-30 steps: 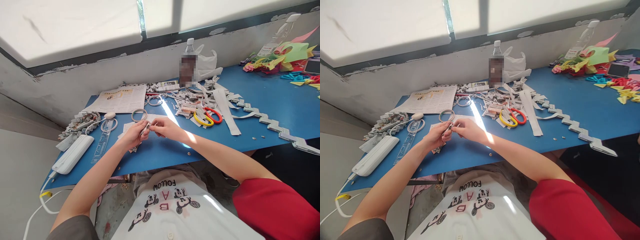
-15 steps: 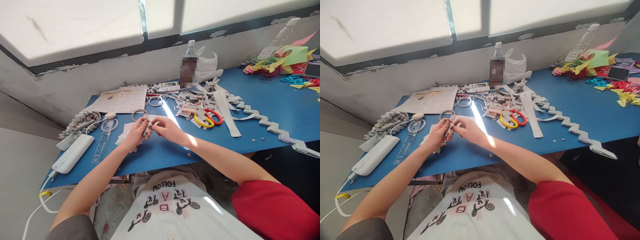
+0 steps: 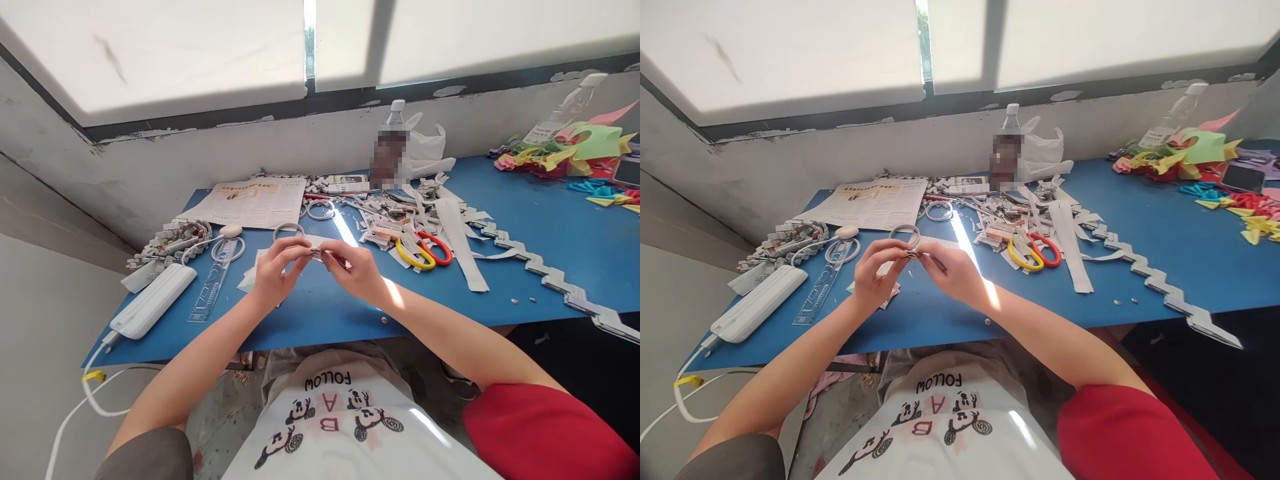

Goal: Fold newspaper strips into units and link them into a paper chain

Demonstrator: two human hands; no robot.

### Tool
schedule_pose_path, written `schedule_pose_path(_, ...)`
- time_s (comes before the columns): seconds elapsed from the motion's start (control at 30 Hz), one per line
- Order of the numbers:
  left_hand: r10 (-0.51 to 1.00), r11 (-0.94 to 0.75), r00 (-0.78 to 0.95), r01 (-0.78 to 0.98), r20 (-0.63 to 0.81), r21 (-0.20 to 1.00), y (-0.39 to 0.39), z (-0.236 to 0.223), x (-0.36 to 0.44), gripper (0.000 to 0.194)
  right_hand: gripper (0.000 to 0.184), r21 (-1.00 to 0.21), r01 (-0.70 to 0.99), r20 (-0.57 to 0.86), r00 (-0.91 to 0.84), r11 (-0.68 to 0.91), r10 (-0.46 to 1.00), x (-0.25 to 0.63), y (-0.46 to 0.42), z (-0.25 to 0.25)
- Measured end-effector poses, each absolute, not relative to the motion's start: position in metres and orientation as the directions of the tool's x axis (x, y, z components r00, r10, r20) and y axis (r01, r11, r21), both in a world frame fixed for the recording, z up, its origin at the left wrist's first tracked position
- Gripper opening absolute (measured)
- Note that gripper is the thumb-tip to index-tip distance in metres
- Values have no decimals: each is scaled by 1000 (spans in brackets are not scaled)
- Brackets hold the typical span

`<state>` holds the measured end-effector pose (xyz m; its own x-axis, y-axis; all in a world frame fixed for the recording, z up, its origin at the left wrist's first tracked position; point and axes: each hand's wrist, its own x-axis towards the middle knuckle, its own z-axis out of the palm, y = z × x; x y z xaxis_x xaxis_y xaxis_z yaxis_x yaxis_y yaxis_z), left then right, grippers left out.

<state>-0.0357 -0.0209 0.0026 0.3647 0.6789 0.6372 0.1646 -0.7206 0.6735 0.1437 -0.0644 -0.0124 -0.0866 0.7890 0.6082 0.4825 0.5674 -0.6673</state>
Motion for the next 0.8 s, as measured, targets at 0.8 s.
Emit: schedule_pose_path(0.8,278,-950,360,240,891,199,-13,-2,-36,17,14,-339,590,844,-153,733,514,145,-61,-11)
